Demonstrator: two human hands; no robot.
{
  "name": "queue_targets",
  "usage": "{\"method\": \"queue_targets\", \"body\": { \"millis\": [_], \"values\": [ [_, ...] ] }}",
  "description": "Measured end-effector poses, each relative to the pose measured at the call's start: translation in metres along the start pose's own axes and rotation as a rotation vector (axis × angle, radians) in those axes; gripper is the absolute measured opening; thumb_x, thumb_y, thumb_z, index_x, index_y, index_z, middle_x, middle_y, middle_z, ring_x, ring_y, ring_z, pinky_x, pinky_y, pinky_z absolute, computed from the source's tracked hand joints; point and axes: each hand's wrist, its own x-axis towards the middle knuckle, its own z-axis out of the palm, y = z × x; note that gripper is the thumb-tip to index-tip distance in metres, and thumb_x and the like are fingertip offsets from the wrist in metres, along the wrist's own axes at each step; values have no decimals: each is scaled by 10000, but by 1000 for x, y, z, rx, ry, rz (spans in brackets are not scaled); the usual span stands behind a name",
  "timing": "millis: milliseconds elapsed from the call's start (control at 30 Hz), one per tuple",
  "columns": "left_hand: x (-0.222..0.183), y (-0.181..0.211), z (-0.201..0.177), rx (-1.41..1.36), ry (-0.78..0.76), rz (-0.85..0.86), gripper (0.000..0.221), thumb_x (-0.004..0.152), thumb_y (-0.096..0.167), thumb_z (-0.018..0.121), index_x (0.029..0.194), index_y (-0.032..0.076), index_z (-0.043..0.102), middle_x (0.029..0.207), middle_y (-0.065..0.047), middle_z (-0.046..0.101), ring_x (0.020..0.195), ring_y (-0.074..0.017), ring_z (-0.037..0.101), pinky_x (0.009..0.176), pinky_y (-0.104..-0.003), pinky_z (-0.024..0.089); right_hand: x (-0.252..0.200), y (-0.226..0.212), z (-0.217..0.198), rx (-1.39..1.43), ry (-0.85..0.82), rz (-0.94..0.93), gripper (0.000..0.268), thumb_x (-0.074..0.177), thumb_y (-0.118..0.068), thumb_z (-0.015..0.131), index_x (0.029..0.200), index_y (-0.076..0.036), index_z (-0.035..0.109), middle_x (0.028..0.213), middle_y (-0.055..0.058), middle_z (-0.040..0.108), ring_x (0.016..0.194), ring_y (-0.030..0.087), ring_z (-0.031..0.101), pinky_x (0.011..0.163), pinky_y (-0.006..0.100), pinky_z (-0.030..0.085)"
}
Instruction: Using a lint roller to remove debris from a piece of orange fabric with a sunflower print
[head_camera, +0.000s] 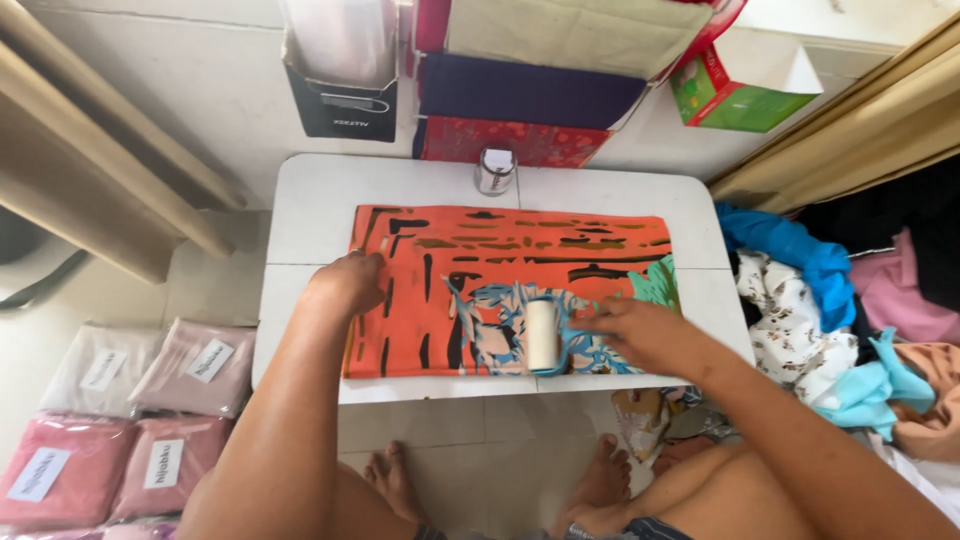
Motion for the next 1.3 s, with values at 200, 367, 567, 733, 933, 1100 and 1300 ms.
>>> {"method": "queue_targets", "body": {
  "millis": [200, 367, 567, 733, 933, 1100, 1300],
  "values": [
    [-21, 10, -13, -26, 60, -5, 531, 896, 207, 682, 1422, 185, 608, 1325, -213, 623, 1229, -394, 661, 977, -530, 567, 76, -103, 15, -143, -38, -96, 499, 977, -154, 554, 1423, -377, 563, 1119, 99, 653, 971, 288, 706, 815, 435, 579],
    [-20, 2, -9, -26, 113, 28, 546, 885, 148, 683, 1423, 154, 587, 1307, -239, 624, 1203, -414, 673, 973, -531, 574, 137, -145, 56, -26, 62, -217, 467, 1003, -158, 554, 1421, -368, 551, 1109, 119, 634, 951, 322, 692, 778, 483, 585],
    [-20, 4, 0, -37, 143, 109, 580, 845, 51, 673, 1408, 62, 536, 1315, -289, 591, 1197, -473, 659, 979, -549, 579, 127, -115, 59, 126, 33, -241, 457, 1001, -210, 585, 1439, -337, 559, 1181, 152, 618, 1038, 392, 651, 866, 522, 569],
    [-21, 14, 25, 43, 13, 78, 653, 784, 192, 828, 1353, 78, 529, 1334, -248, 585, 1233, -462, 643, 989, -563, 584, 70, -36, 42, 247, -3, -210, 507, 964, -197, 654, 1436, -368, 583, 1193, 136, 649, 1114, 384, 653, 955, 483, 545],
    [-10, 25, 51, 184, 17, -51, 1008, 532, 299, 1063, 1315, 121, 454, 1365, -201, 538, 1336, -437, 507, 942, -619, 575, -31, 43, -20, 327, -117, 112, 416, 857, -128, 756, 1263, -220, 754, 1113, 138, 744, 1074, 384, 688, 929, 499, 534],
    [-4, 22, 55, 203, -12, -80, 1027, 521, 350, 1091, 1289, 160, 436, 1402, -183, 505, 1379, -416, 474, 973, -607, 570, -108, 145, -19, 227, -128, 504, 566, 726, -55, 823, 1141, -438, 816, 976, 32, 801, 975, 285, 759, 936, 405, 571],
    [-7, 23, 58, 235, -7, -93, 1050, 547, 334, 1085, 1360, 190, 436, 1400, -166, 514, 1386, -403, 490, 996, -600, 568, -155, 155, -24, 86, -146, 862, 536, 834, -159, 778, 1177, -570, 748, 969, -37, 814, 930, 240, 779, 920, 376, 581]
  ]
}}
